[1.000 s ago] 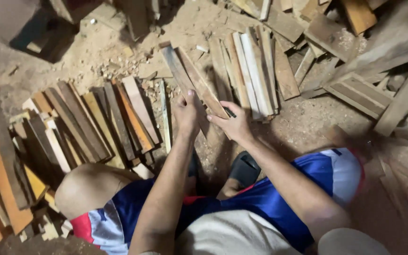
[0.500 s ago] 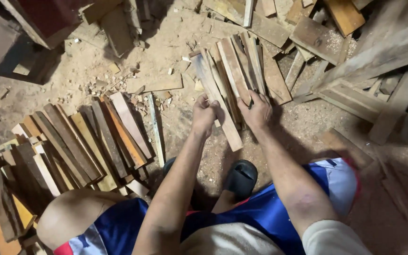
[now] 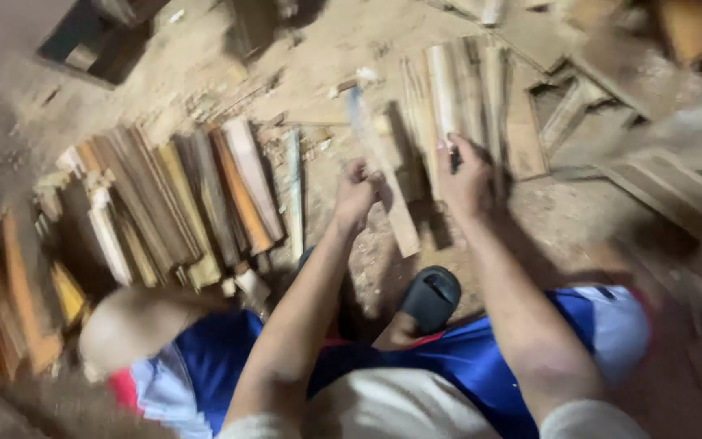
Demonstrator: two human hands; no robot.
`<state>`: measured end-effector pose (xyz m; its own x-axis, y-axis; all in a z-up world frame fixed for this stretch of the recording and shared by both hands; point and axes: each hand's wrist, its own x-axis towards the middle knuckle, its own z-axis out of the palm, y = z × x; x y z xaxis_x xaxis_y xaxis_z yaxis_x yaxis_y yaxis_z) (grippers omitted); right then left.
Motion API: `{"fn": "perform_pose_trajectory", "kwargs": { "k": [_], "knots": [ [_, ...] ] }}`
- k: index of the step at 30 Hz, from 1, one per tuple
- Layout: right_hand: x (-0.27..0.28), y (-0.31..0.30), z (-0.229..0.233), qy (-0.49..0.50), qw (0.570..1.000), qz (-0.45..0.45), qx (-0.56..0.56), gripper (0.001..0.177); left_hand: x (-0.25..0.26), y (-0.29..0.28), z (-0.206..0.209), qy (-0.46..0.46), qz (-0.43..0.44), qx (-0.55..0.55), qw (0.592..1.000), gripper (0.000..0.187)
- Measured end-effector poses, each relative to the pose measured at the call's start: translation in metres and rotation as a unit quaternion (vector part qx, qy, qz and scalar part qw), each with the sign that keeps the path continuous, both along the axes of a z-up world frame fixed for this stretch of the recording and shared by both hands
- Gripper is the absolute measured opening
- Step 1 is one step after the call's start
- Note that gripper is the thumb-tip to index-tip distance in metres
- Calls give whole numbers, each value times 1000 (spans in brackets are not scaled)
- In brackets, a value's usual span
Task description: Marking and inspecting wooden strips with a pencil in a workshop environment.
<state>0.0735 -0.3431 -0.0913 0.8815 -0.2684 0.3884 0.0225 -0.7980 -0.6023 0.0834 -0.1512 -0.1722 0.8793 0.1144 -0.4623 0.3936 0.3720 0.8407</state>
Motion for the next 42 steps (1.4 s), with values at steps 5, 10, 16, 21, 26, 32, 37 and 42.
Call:
{"fn": "perform_pose_trajectory", "kwargs": {
  "k": [5,10,16,21,26,32,37,42],
  "knots": [
    [-20,63,-11,115,960,161,199,35,-5,50,-5,-46,94,-19,994,25],
    [-58,122,3,269,907,262,190,61,-30,105,45,-45,149,25,987,28],
    [-81,184,-23,269,912,284,121,67,-60,159,35,-18,198,38,979,33],
    [-90,225,-21,283,911,287,94,57,-85,248,19,63,147,456,876,34],
    [-94,249,-12,299,906,283,102,59,-95,303,16,209,211,728,618,25],
    [-97,268,8,322,901,268,117,61,-94,315,4,238,263,797,489,18],
    [-107,280,31,327,895,262,151,63,-89,336,-4,227,273,800,483,18],
    [-103,280,21,321,891,269,178,64,-84,355,9,307,106,494,807,33]
  ]
}}
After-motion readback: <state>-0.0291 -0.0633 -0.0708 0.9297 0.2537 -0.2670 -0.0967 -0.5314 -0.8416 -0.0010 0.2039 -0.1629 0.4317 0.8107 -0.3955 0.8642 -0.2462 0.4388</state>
